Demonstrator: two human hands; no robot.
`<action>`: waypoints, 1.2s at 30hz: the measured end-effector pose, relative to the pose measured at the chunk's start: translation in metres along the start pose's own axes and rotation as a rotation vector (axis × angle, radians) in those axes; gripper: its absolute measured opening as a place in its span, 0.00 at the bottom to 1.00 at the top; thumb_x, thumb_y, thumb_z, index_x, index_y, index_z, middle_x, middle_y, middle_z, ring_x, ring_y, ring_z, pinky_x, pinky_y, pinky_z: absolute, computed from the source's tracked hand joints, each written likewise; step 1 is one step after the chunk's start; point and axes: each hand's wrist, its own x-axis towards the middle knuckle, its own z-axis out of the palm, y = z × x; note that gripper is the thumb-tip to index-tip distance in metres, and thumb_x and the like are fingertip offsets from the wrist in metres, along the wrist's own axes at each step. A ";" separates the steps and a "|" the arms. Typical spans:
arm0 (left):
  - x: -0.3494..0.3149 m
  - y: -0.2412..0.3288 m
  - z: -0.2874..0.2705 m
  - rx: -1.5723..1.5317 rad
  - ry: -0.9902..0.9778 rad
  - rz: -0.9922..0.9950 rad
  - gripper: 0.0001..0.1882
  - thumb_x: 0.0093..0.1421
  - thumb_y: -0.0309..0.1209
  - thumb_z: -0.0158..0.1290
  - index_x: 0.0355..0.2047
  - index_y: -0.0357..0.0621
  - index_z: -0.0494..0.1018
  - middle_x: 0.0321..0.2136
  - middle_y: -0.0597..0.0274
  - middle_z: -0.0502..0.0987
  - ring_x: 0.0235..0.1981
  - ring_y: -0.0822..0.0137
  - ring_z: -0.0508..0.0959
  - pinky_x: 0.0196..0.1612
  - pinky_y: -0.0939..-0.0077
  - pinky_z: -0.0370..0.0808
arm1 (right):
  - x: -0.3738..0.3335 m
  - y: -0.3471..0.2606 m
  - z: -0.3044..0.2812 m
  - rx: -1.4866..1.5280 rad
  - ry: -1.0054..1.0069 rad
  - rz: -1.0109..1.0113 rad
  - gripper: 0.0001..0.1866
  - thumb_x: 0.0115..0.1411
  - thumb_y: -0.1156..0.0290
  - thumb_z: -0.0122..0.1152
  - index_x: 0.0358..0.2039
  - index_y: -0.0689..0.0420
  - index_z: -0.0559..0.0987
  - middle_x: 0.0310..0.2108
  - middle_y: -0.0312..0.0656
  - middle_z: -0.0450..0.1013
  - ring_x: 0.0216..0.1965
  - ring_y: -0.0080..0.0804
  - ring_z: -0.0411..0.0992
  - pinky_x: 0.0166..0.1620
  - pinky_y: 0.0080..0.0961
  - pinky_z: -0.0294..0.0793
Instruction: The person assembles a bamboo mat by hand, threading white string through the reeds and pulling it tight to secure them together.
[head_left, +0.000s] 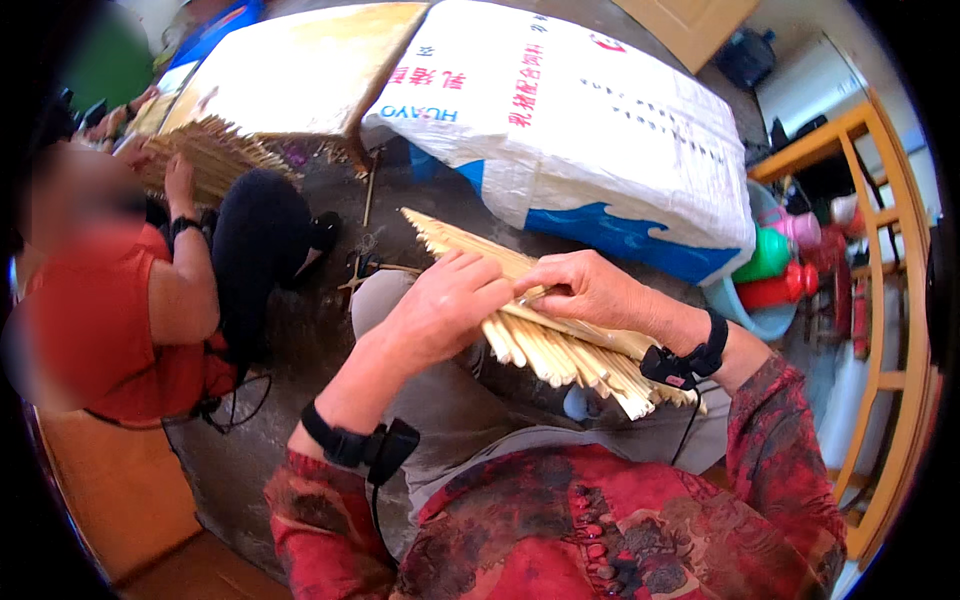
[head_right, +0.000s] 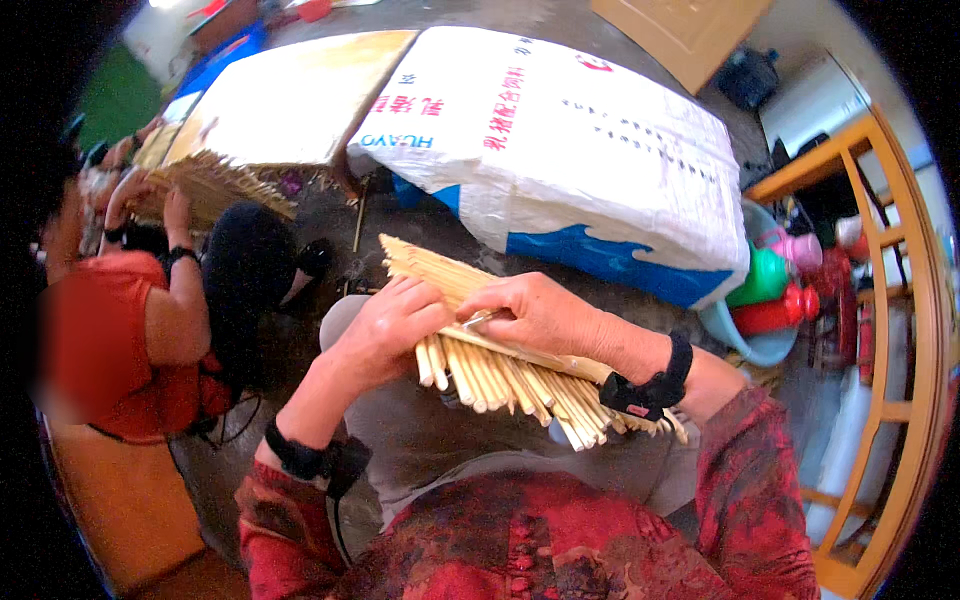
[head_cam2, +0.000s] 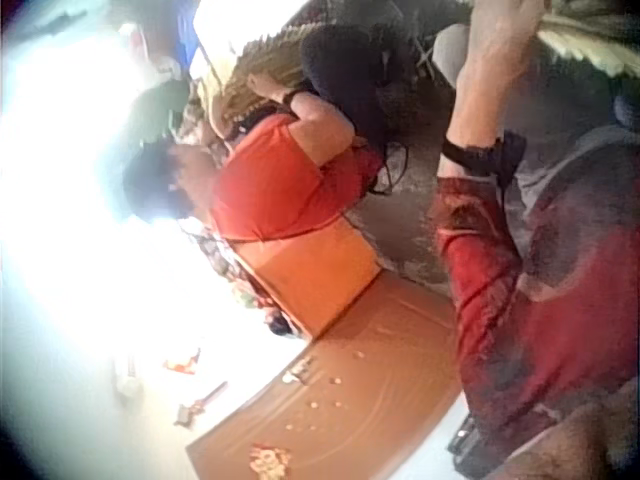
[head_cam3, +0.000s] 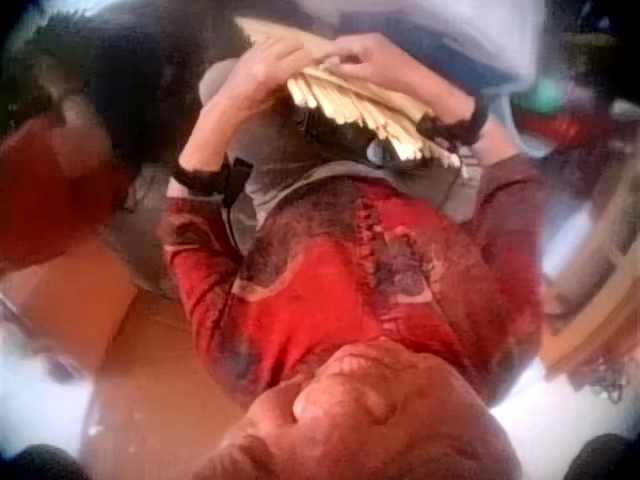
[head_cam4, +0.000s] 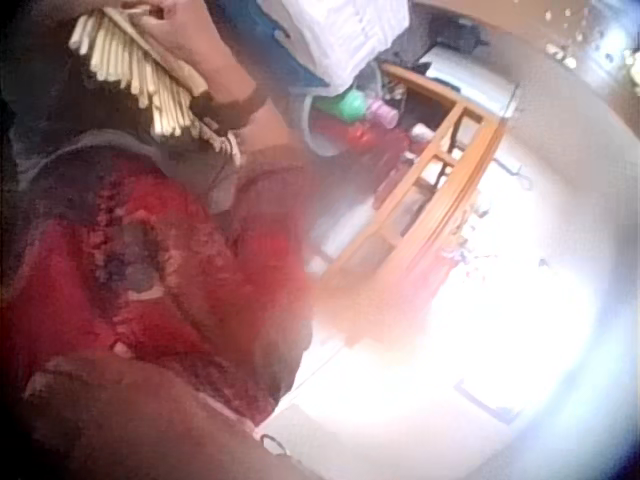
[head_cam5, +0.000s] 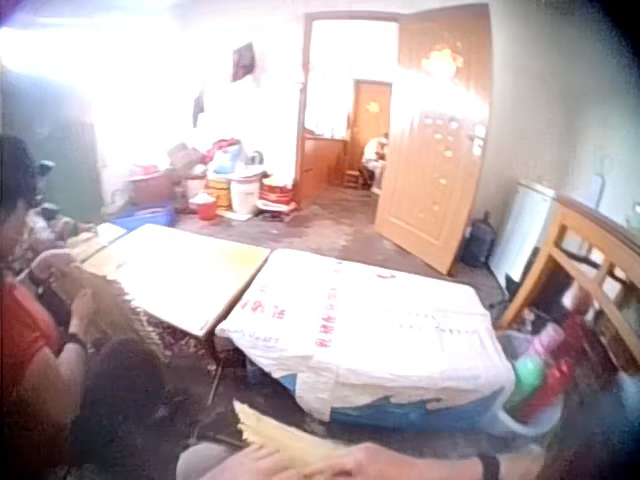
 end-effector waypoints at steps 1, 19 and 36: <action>-0.001 -0.005 0.001 -0.015 0.021 -0.012 0.15 0.36 0.22 0.56 0.28 0.42 0.66 0.26 0.57 0.66 0.32 0.53 0.68 0.35 0.65 0.65 | 0.005 -0.001 -0.001 -0.006 -0.037 -0.017 0.11 0.50 0.72 0.59 0.35 0.61 0.76 0.25 0.44 0.71 0.27 0.34 0.71 0.31 0.23 0.68; 0.000 -0.023 0.018 -0.087 0.206 -0.050 0.15 0.40 0.24 0.57 0.26 0.43 0.63 0.26 0.57 0.65 0.34 0.54 0.68 0.37 0.65 0.66 | 0.009 -0.004 -0.006 0.247 0.189 0.461 0.07 0.55 0.71 0.54 0.29 0.62 0.73 0.22 0.34 0.68 0.25 0.18 0.63 0.29 0.17 0.64; 0.030 -0.047 0.014 -0.153 0.177 -0.008 0.15 0.39 0.26 0.60 0.24 0.41 0.65 0.27 0.55 0.67 0.33 0.52 0.69 0.35 0.64 0.66 | 0.004 -0.080 -0.007 -0.642 0.151 0.256 0.23 0.44 0.64 0.67 0.41 0.56 0.71 0.23 0.41 0.68 0.22 0.33 0.67 0.28 0.26 0.67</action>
